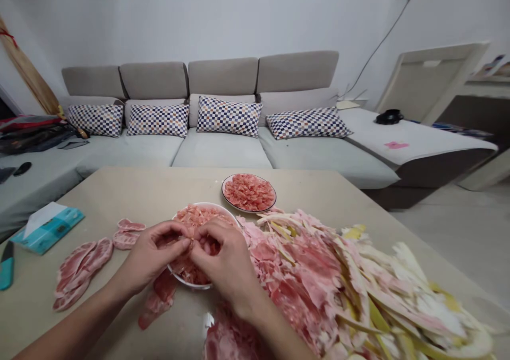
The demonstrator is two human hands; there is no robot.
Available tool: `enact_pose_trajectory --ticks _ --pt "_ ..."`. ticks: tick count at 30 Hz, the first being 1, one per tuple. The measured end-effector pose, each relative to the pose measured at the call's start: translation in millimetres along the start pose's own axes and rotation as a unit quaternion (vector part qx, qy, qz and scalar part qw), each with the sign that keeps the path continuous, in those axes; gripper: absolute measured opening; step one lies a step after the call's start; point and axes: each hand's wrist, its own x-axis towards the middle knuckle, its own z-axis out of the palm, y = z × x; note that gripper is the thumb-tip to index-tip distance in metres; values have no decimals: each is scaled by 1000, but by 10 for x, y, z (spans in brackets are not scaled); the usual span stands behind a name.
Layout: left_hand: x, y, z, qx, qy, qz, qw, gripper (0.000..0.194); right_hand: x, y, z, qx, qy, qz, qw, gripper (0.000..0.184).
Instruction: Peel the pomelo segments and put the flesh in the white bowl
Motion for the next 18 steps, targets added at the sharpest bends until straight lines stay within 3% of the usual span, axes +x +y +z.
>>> enact_pose_trajectory --ticks 5,10,16,18 --pt "10 3 32 -29 -16 -20 999 3 -10 23 26 -32 25 -25 999 12" --pt "34 -22 -42 -8 17 -39 999 8 12 26 -118 -74 93 -51 992 14" --pt "134 -17 -154 143 29 89 985 19 27 10 -278 -71 70 -34 994 13" --pt "154 2 -157 155 46 93 982 19 19 1 -268 -67 59 -27 996 13"
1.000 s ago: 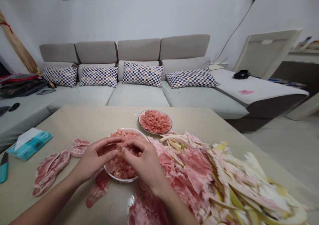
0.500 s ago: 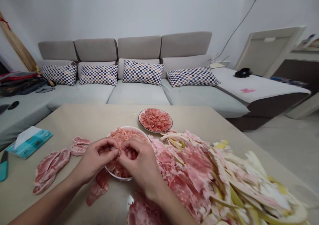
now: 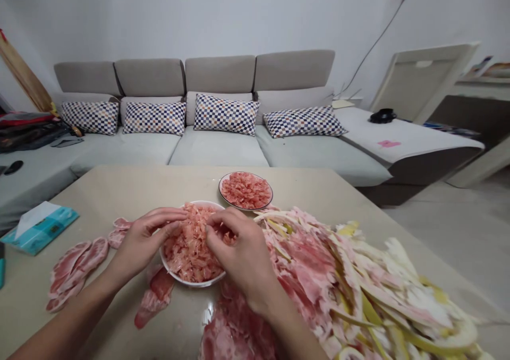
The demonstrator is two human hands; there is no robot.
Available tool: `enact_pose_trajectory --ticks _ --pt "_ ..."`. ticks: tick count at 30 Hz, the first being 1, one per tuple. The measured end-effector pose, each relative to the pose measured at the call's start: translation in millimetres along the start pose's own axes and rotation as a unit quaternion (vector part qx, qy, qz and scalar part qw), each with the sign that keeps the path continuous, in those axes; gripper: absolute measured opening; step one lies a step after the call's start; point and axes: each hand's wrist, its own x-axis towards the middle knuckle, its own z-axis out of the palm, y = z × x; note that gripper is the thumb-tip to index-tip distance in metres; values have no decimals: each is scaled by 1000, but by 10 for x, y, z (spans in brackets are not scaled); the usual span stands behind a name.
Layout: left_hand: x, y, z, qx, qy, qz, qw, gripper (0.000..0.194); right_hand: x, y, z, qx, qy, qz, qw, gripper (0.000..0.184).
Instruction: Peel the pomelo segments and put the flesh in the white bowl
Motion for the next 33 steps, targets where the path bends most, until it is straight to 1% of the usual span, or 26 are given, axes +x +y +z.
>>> enact_pose_trajectory --ticks 2,3,6,8,10,13,15,17,20,22,23,24,26,27,29,31,33 --pt "3 28 10 -20 5 -33 999 17 -13 -19 25 10 -10 5 1000 13" --pt "-2 45 20 -39 -8 -55 998 18 -19 -30 41 17 -18 6 1000 13" --pt "-35 88 59 -107 -92 -98 985 25 -33 -59 98 47 -50 -3 998 14" --pt "-57 99 77 -123 -123 -101 979 20 -37 -71 135 55 -60 -8 997 13" --pt "-69 94 77 -110 -120 -91 982 14 -40 -80 156 49 -52 -6 997 13" --pt "-67 70 52 -68 -95 -74 990 14 -44 -94 124 32 -18 -4 999 13" --pt "-53 46 39 -28 -73 -43 996 14 -51 -109 54 14 3 -5 1000 12" --pt "-36 14 44 2 -60 2 998 15 -60 -138 -42 -7 15 2 1000 11" --pt "-25 -43 84 29 -40 59 997 21 -80 -213 -190 -30 25 28 999 14" --pt "-35 -83 121 62 -18 84 994 23 -102 -280 -278 -50 24 29 998 17" --pt "-44 -104 138 85 -22 96 991 22 -121 -313 -322 -66 21 24 997 18" --pt "-52 -127 151 110 -38 107 987 19 -148 -344 -367 -84 17 17 996 19" --pt "-53 -178 168 173 -101 135 970 17 -237 -389 -465 -125 6 8 992 20" --pt "-39 -206 172 186 -114 139 966 17 -303 -400 -517 -145 -3 8 989 20" --pt "30 -265 175 199 -117 138 963 15 -475 -396 -615 -179 -25 17 983 21" --pt "156 -313 186 210 -126 138 960 15 -678 -358 -688 -193 -42 42 979 22" --pt "314 -340 217 224 -141 136 955 15 -873 -299 -723 -187 -40 68 979 25"
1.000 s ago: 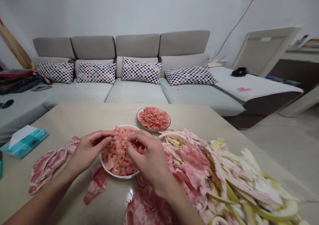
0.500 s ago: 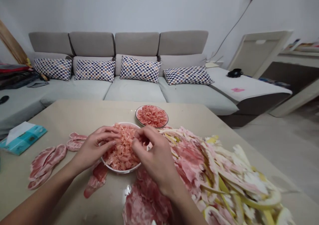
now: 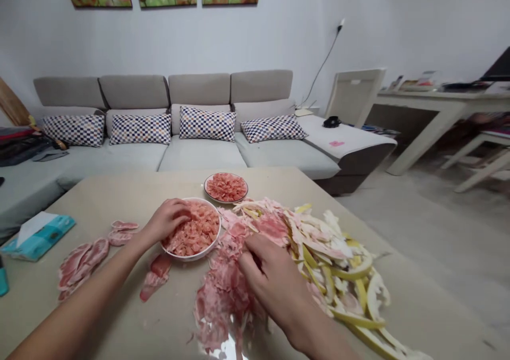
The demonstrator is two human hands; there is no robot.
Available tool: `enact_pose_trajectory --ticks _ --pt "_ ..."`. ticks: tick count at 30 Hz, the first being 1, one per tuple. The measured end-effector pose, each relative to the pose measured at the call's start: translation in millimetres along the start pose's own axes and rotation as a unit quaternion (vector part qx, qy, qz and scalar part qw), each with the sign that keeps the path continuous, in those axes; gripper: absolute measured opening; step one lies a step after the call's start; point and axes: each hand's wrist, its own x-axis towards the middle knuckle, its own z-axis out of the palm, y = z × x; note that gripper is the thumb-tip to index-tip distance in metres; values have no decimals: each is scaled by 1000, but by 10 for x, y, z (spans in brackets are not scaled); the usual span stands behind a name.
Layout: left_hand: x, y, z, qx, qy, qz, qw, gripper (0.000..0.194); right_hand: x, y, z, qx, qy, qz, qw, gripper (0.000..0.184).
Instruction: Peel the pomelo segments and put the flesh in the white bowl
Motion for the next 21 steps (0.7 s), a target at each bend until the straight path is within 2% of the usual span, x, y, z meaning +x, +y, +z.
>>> enact_pose_trajectory --ticks 3,6,10,14,17,21 --pt "225 -37 12 15 -29 -3 999 15 -199 100 72 7 16 27 999 25" --pt "345 -20 -10 19 -60 -6 998 19 -297 137 158 -2 17 39 999 24" --pt "318 -2 -137 17 -79 -18 997 20 -349 140 212 9 -6 49 999 24" --pt "248 2 -250 32 -64 -39 997 19 -378 160 195 0 -7 74 997 23" --pt "263 38 -199 44 -64 -38 996 28 -394 155 191 -22 -7 85 996 24" --pt "365 153 -11 45 -68 -37 996 32 -415 111 249 -50 -38 97 993 27"
